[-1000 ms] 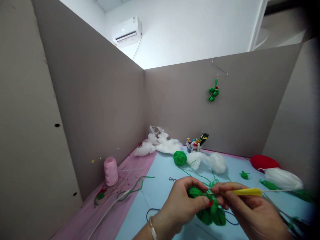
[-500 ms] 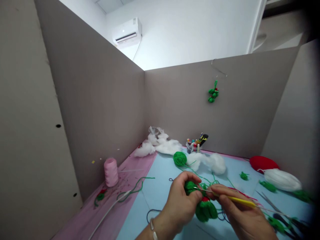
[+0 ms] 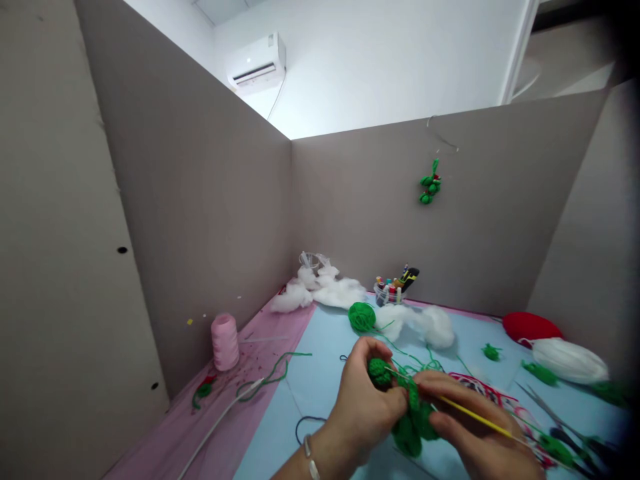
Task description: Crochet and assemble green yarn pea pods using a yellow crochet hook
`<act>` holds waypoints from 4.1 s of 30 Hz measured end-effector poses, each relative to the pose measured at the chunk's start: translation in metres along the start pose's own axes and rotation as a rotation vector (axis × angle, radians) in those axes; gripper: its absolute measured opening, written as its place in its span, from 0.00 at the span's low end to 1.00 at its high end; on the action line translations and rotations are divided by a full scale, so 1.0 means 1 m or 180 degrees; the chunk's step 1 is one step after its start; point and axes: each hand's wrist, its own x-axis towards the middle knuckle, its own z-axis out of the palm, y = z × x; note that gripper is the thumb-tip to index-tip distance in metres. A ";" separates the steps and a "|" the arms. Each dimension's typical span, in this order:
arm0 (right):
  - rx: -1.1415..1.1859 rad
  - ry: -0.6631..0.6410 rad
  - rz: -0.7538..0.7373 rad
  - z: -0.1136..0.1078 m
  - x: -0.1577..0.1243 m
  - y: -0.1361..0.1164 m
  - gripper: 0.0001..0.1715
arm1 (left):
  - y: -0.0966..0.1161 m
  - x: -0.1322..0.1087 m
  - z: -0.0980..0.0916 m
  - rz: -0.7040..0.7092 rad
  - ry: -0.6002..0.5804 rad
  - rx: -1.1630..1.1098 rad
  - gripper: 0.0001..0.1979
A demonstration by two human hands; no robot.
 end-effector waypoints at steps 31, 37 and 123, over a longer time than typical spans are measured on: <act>0.2135 0.0638 0.2075 0.013 -0.001 -0.017 0.21 | -0.004 0.004 -0.009 -0.0920 -0.0061 -0.0602 0.24; 0.2220 0.0647 0.2070 0.013 0.002 -0.019 0.22 | -0.009 0.007 -0.007 -0.0961 -0.0201 -0.0928 0.29; 0.2414 0.0351 0.2083 0.005 0.004 0.003 0.21 | -0.003 0.002 -0.006 -0.0466 -0.0033 -0.0574 0.23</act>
